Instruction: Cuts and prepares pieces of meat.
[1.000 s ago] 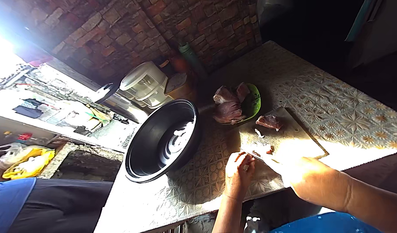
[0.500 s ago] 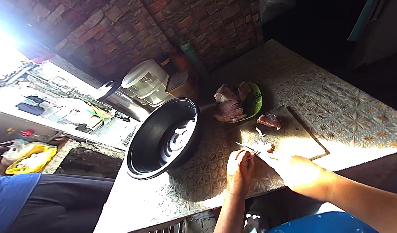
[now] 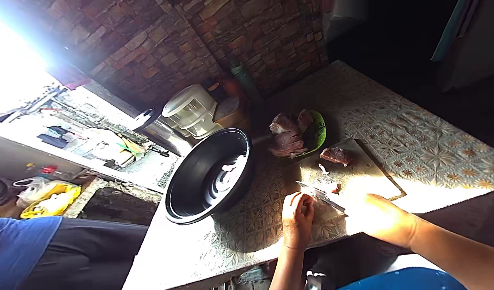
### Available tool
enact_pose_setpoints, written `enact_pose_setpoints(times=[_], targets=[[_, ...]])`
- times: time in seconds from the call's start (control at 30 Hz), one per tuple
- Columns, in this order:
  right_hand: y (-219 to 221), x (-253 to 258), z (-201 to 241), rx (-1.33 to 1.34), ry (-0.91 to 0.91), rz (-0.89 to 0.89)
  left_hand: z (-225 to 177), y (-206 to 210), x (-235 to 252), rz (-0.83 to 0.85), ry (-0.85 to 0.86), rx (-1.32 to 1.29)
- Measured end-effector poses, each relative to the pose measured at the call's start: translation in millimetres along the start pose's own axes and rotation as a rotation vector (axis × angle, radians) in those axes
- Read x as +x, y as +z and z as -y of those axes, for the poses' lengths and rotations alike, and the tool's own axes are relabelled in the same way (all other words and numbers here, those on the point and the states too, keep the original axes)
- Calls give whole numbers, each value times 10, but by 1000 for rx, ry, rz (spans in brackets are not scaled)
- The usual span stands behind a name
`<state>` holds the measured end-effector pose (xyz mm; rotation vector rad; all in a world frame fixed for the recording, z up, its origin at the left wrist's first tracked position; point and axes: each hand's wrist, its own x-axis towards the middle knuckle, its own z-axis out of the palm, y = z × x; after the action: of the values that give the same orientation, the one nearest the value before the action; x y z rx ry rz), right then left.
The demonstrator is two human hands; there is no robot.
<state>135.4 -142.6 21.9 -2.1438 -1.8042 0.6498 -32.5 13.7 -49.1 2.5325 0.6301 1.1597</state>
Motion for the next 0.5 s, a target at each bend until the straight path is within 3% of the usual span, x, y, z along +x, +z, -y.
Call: enact_pose_setpoints(times=[0.3,0.5], targets=[[43,-141,-108,156,-129,-385,-49,-113,3,122,-43,-21],[72,-115,-17,163,-134,-318,39,-134,-46,67,-13,-5]])
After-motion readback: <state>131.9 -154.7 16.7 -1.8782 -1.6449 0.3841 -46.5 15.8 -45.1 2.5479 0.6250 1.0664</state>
